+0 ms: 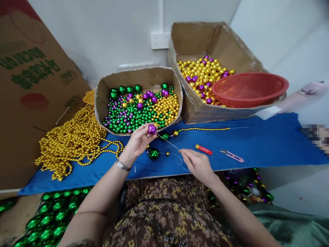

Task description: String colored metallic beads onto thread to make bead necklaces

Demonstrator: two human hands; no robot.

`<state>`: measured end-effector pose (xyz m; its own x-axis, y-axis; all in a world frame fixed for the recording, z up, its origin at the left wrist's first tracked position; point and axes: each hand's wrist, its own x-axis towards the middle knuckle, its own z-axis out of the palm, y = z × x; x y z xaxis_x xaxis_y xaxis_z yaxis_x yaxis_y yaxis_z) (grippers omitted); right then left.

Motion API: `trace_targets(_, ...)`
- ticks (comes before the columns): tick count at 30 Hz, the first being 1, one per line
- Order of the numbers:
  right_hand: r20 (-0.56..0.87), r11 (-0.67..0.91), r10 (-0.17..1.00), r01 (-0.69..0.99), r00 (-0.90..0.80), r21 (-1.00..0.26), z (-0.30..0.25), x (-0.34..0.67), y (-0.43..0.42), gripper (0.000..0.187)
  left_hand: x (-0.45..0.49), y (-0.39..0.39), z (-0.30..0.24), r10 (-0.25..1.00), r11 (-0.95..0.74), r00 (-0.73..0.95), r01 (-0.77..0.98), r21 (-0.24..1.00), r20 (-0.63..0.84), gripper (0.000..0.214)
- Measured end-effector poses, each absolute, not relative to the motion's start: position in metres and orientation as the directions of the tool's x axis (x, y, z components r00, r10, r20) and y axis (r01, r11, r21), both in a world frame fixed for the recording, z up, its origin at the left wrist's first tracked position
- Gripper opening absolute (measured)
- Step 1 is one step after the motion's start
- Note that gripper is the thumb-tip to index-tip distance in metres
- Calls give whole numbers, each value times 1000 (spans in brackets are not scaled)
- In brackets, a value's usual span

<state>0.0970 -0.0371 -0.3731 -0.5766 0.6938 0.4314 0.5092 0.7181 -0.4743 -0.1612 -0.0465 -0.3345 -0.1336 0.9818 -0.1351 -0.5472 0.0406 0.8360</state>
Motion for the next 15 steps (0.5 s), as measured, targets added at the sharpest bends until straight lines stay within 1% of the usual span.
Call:
trace_targets(6,429,710,703,516,-567,-480,-374,96,-37,30,-156,-50,-334,985,45,-121,-518,854,-125,29)
trace_targets(10,424,704,707,511,-566,-493,-377,90,-37,29,-143,-58,-333,989,10,-125,-449,893,-74,32)
trace_targets(13,411,693,713,484,-568,-534,-377,87,-38,29,-134,-63,-335,988,-19,-150,-412,911,-47,35)
trace_targets(15,400,683,713,441,-576,-582,-377,87,-39,28,-131,-66,-336,988,-14,-145,-429,903,-53,36)
